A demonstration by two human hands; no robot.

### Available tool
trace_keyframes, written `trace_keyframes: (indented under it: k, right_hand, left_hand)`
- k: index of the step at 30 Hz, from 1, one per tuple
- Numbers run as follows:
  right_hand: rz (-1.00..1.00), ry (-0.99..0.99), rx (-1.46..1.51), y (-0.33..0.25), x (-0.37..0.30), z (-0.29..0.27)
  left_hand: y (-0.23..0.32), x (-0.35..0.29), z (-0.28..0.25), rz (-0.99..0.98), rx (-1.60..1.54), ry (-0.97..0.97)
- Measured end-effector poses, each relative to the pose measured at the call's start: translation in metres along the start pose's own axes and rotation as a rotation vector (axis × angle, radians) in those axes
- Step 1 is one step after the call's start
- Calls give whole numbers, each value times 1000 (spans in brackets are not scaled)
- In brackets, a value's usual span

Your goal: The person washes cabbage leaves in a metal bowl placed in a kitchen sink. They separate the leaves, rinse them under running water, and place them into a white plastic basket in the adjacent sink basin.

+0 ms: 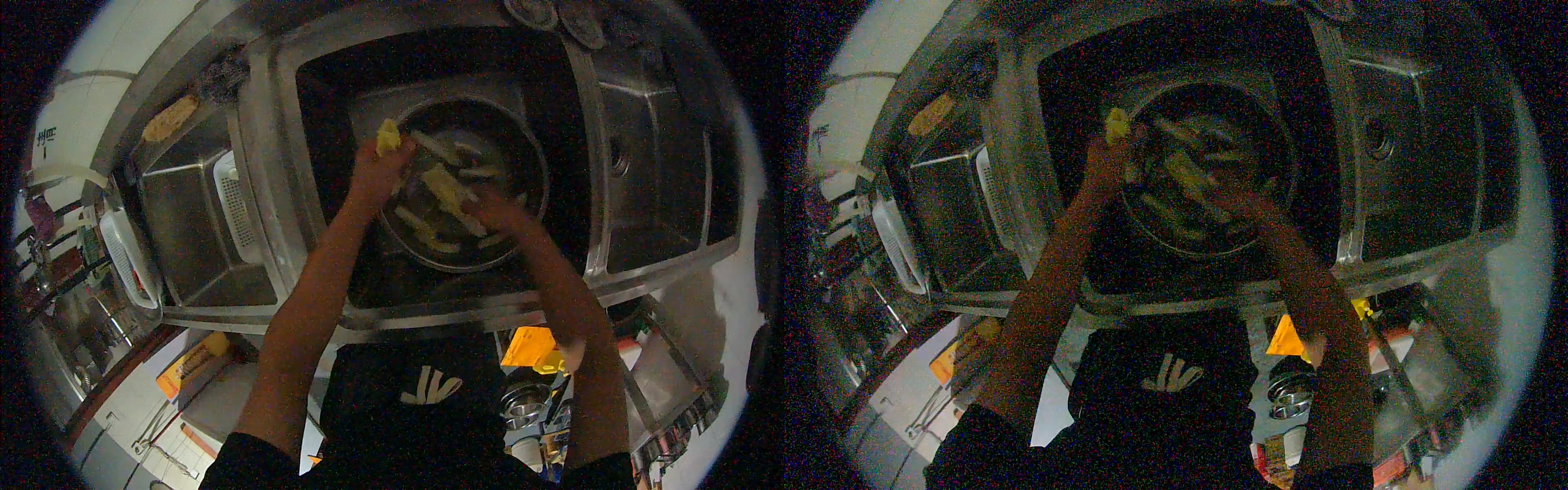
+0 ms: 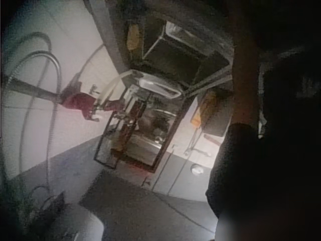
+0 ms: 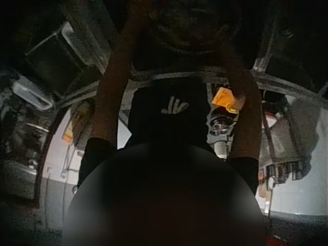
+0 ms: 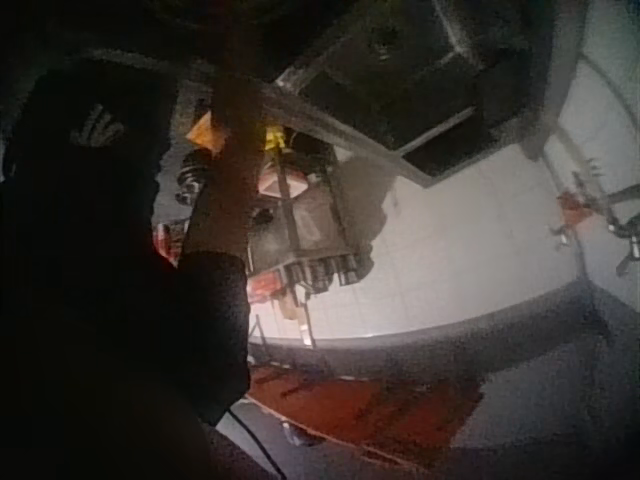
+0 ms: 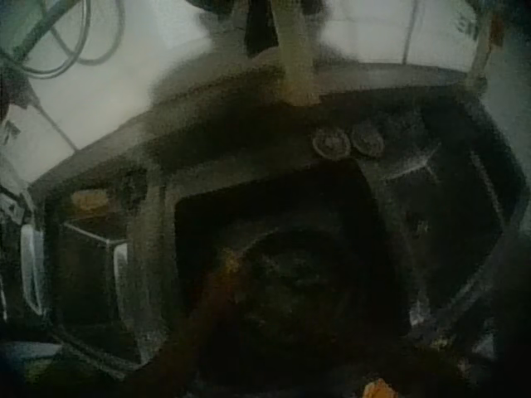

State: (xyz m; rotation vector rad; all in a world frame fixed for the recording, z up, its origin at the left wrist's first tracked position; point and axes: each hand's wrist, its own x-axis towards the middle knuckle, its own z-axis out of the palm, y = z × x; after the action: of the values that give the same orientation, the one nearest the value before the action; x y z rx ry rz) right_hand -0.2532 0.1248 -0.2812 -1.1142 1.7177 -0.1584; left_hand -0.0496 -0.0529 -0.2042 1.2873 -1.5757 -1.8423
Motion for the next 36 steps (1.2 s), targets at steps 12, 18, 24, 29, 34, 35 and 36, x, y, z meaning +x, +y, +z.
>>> trace_keyframes:
  k: [12, 18, 24, 29, 34, 35, 36]
  right_hand:
    - [191, 190, 366, -23, -27, -55]
    - [-12, 129, 240, -46, -46, -73]
    - [-261, 712, -538, -48, -35, -60]
    - [-79, 392, -435, -52, -52, -105]
    - [-105, 251, -327, -53, -82, -129]
    - [-212, 280, -382, -58, -87, -120]
    - [-272, 262, -407, -62, -92, -112]
  left_hand:
    - [-37, 3, 33, 569, 754, -127]
    - [3, 15, 33, 327, 838, -551]
    - [-13, 27, 11, 356, 918, -573]
    - [6, 26, 5, 346, 1083, -607]
    - [41, -14, 17, 605, 1113, -333]
    - [45, -18, 21, 683, 1058, -305]
    - [46, -18, 24, 735, 999, -401]
